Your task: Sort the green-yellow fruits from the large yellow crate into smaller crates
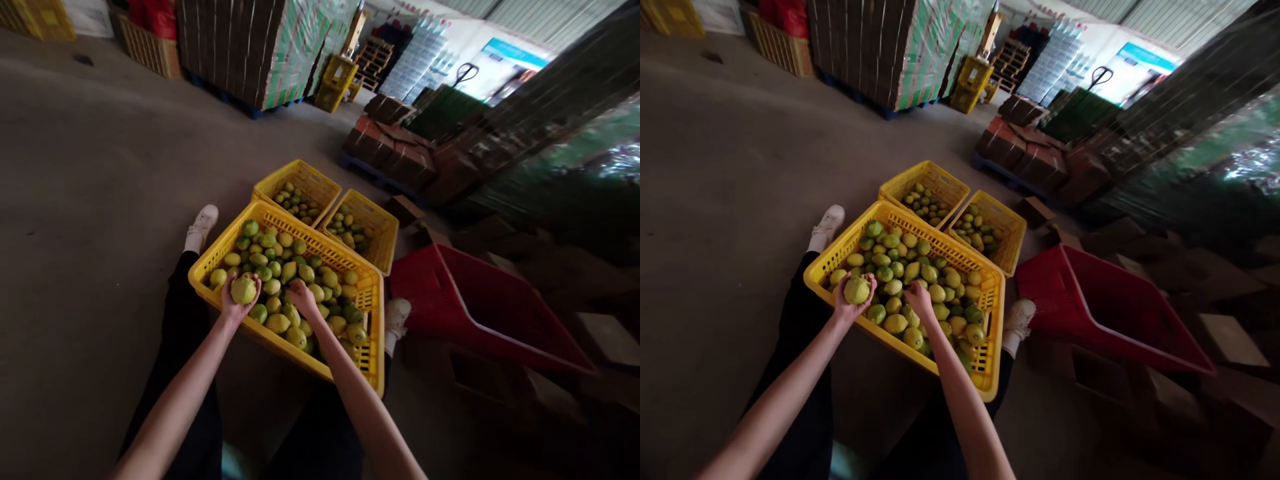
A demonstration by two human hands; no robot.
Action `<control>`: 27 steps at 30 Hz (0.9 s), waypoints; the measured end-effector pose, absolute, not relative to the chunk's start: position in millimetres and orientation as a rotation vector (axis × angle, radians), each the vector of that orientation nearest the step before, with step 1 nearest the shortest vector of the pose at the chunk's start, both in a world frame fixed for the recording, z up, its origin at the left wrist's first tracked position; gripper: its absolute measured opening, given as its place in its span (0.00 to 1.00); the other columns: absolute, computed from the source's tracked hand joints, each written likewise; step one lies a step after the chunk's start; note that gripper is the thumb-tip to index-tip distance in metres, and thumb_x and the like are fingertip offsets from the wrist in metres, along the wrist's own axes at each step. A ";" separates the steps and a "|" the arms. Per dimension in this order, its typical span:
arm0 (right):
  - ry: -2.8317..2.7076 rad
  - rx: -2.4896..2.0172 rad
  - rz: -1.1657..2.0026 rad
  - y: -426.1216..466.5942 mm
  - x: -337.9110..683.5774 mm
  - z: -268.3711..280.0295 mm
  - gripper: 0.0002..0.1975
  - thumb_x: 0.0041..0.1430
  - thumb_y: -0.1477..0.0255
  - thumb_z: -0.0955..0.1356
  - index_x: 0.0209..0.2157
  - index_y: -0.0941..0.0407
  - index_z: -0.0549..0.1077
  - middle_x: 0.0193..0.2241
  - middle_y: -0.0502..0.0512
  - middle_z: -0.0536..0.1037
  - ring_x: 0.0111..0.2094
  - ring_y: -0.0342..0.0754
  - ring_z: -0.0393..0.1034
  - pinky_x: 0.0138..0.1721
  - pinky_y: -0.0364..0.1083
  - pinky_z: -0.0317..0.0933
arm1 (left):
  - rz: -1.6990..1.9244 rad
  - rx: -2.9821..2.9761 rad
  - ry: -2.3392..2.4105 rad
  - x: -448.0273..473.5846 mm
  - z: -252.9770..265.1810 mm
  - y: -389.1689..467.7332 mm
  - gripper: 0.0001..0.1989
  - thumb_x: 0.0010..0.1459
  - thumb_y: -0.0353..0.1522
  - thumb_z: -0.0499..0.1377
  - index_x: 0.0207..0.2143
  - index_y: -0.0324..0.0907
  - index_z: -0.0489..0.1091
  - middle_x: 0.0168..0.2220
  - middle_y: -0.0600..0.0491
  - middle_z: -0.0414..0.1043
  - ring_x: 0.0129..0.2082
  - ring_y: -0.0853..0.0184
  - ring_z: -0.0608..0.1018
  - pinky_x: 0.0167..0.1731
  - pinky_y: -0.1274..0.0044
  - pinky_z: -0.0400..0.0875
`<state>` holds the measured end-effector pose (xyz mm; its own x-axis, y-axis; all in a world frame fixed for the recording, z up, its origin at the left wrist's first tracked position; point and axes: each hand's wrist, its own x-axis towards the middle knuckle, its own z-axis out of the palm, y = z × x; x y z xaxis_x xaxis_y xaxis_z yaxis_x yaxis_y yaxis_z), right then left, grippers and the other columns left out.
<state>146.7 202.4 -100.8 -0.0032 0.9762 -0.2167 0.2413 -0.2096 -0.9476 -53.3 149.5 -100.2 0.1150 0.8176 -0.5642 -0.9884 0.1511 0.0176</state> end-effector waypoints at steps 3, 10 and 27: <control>-1.362 -1.618 1.155 245.1 118.5 -116.5 0.18 0.38 0.70 0.79 0.23 0.49 0.66 0.24 0.47 0.70 0.39 0.50 0.67 0.39 0.49 0.62 | 1.417 -0.521 0.481 -49.6 -101.6 150.8 0.16 0.67 0.38 0.51 0.30 0.41 0.71 0.31 0.49 0.76 0.34 0.67 0.81 0.40 0.75 0.81; -1.419 -1.693 1.093 275.5 90.7 -136.5 0.17 0.45 0.74 0.75 0.21 0.51 0.61 0.21 0.45 0.62 0.44 0.49 0.65 0.45 0.48 0.57 | 1.450 -0.538 0.468 -40.5 -123.3 156.9 0.09 0.62 0.36 0.55 0.34 0.44 0.73 0.28 0.51 0.76 0.33 0.63 0.82 0.42 0.70 0.82; -0.761 -1.257 1.421 134.0 193.8 -41.3 0.22 0.44 0.51 0.74 0.36 0.51 0.73 0.32 0.53 0.78 0.32 0.53 0.72 0.28 0.50 0.67 | 1.294 -0.412 0.622 -33.5 -83.6 145.5 0.08 0.62 0.35 0.54 0.37 0.45 0.73 0.30 0.52 0.77 0.33 0.63 0.82 0.43 0.66 0.80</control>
